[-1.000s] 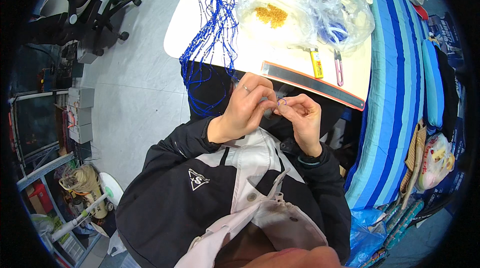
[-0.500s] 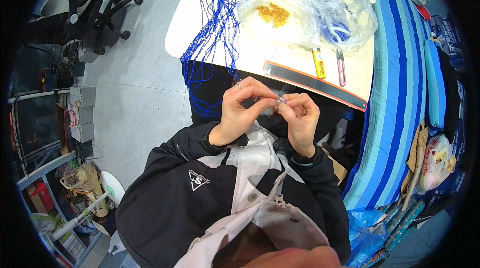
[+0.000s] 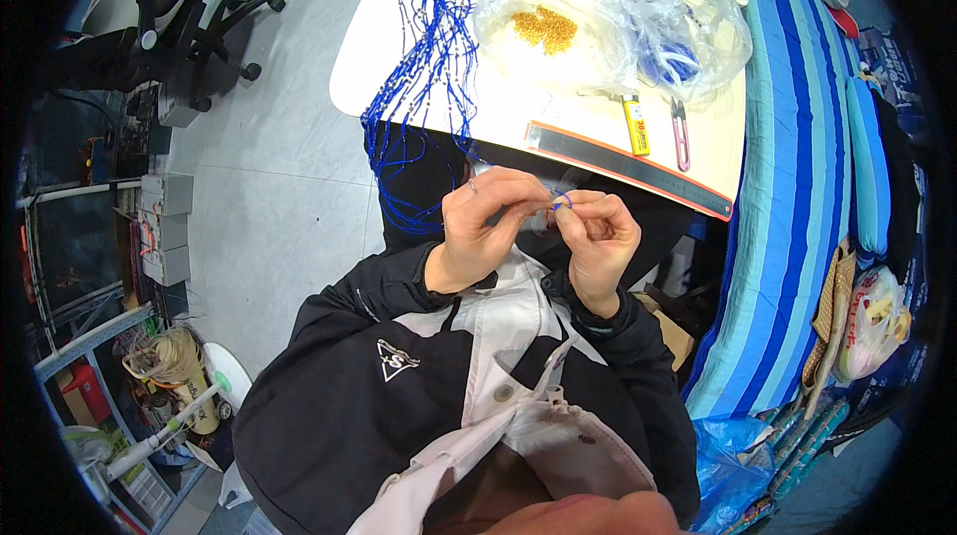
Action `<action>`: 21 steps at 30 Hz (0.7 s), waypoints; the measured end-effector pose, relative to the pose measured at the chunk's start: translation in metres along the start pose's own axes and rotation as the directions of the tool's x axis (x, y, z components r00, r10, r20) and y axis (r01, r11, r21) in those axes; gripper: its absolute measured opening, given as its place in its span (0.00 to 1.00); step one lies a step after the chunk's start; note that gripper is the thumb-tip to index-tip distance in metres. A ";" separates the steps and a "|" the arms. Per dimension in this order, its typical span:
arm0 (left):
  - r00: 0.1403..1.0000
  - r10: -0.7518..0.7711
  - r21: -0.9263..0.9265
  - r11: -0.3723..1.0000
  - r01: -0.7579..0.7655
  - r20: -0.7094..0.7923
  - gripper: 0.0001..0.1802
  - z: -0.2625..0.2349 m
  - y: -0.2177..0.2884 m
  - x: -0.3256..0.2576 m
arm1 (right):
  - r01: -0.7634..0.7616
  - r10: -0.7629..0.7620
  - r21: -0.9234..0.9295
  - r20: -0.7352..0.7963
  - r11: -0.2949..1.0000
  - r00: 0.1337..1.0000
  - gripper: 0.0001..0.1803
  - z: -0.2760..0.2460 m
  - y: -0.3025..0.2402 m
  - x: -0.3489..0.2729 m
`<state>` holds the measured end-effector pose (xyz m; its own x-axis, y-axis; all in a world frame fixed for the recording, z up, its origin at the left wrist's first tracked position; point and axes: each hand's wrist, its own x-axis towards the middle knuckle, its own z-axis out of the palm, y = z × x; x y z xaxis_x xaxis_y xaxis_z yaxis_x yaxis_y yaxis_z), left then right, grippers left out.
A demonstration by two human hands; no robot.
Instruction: The person assembles fishing rigs by threading small beads onto blue monofilament lines, measuring segments against a ruler, tying knots, and using pliers and a lighter to trim and seal the line ends. The process is repeated for multiple lines on a cluttered workbench.
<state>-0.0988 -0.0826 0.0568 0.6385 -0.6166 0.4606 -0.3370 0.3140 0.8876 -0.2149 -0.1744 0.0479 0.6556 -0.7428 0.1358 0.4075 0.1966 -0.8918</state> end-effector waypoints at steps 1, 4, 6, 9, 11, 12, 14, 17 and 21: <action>0.999 0.030 0.018 0.999 -0.030 0.021 0.10 -0.001 0.000 0.001 | 0.003 -0.003 -0.004 0.001 1.000 1.000 0.08 0.000 0.000 0.000; 0.997 0.072 0.062 0.995 -0.074 0.042 0.11 -0.003 0.003 0.002 | 0.010 -0.010 -0.011 0.007 1.000 1.000 0.07 0.001 0.000 0.000; 0.995 0.086 0.096 0.991 -0.090 0.045 0.12 -0.004 0.004 0.003 | 0.011 -0.010 -0.008 0.015 1.000 1.000 0.07 0.001 -0.001 0.000; 0.992 0.110 0.147 0.982 -0.117 0.059 0.12 -0.004 0.004 0.003 | 0.017 -0.015 -0.034 0.045 0.999 0.999 0.06 0.001 -0.005 0.001; 0.990 0.123 0.159 0.978 -0.133 0.072 0.12 -0.005 0.003 0.003 | 0.012 -0.007 -0.074 0.065 0.997 0.998 0.06 0.000 -0.009 0.001; 0.986 0.149 0.172 0.972 -0.160 0.076 0.13 -0.005 0.003 0.003 | 0.010 -0.003 -0.095 0.075 0.995 0.997 0.05 0.000 -0.010 0.001; 0.977 0.194 0.193 0.959 -0.207 0.084 0.15 -0.005 0.001 0.003 | -0.019 0.026 -0.110 0.064 0.994 0.998 0.05 -0.001 -0.013 0.001; 0.940 0.321 0.270 0.901 -0.339 0.113 0.17 -0.005 -0.001 0.005 | -0.053 0.057 -0.114 0.033 0.992 0.998 0.04 -0.001 -0.014 0.000; 0.900 0.401 0.366 0.822 -0.436 0.171 0.18 -0.007 -0.002 0.010 | -0.093 0.095 -0.139 0.009 0.986 0.995 0.04 -0.002 -0.014 0.000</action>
<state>-0.0872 -0.0840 0.0595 0.3206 -0.5525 0.7694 -0.8091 0.2627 0.5257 -0.2213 -0.1784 0.0599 0.6973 -0.7147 0.0548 0.2531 0.1739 -0.9517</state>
